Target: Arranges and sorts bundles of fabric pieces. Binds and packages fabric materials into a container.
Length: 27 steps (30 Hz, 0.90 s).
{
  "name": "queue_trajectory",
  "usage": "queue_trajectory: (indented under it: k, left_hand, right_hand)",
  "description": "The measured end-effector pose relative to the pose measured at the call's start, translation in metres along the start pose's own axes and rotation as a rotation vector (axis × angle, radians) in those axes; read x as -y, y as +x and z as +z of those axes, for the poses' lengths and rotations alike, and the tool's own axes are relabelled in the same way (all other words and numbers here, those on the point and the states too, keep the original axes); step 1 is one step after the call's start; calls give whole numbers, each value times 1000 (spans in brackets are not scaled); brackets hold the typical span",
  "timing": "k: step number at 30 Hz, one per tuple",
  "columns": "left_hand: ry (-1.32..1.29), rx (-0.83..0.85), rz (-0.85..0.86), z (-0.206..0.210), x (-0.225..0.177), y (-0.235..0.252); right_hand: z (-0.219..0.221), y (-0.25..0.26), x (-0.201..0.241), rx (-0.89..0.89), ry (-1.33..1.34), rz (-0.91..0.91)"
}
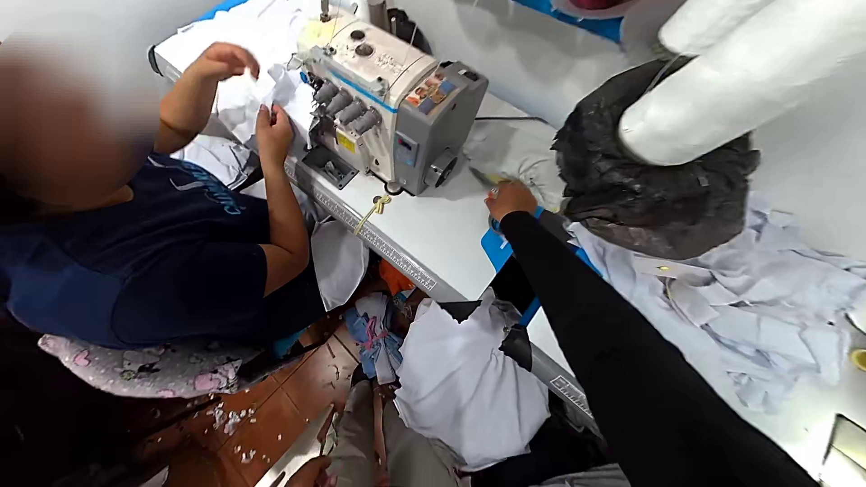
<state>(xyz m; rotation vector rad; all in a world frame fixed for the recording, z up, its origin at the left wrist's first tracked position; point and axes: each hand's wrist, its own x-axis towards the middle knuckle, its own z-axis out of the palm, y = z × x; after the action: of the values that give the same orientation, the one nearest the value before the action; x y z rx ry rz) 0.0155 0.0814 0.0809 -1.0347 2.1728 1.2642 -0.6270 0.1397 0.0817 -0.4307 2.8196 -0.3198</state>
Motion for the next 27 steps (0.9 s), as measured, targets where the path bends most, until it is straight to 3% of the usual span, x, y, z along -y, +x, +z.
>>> queue_trajectory:
  k: [6,9,12,15,18,20,22,24,27]
  left_hand:
    - [39,-2,-76,-1,4,-5]
    - [30,24,-100,-3,9,0]
    - [23,74,-135,0,19,1]
    - [-1,163,-151,8,39,13]
    - [1,321,-158,18,59,49]
    - [17,409,-173,29,74,86]
    - [51,436,-172,44,95,134]
    - [98,433,-179,64,116,187]
    - [171,440,-197,97,141,271]
  right_hand:
    - [2,6,-1,-3,-123,-94]
    - [-2,2,4,-23,-78,-144]
    - [-3,-18,11,-151,39,-171]
    - [7,-100,24,-360,300,-214]
    - [85,-246,30,-381,448,-319]
    - [179,-353,15,-65,444,-333]
    - [264,-436,-9,460,319,-277]
    - [317,-488,-30,928,122,-126]
    - [378,-534,-60,1184,-61,115]
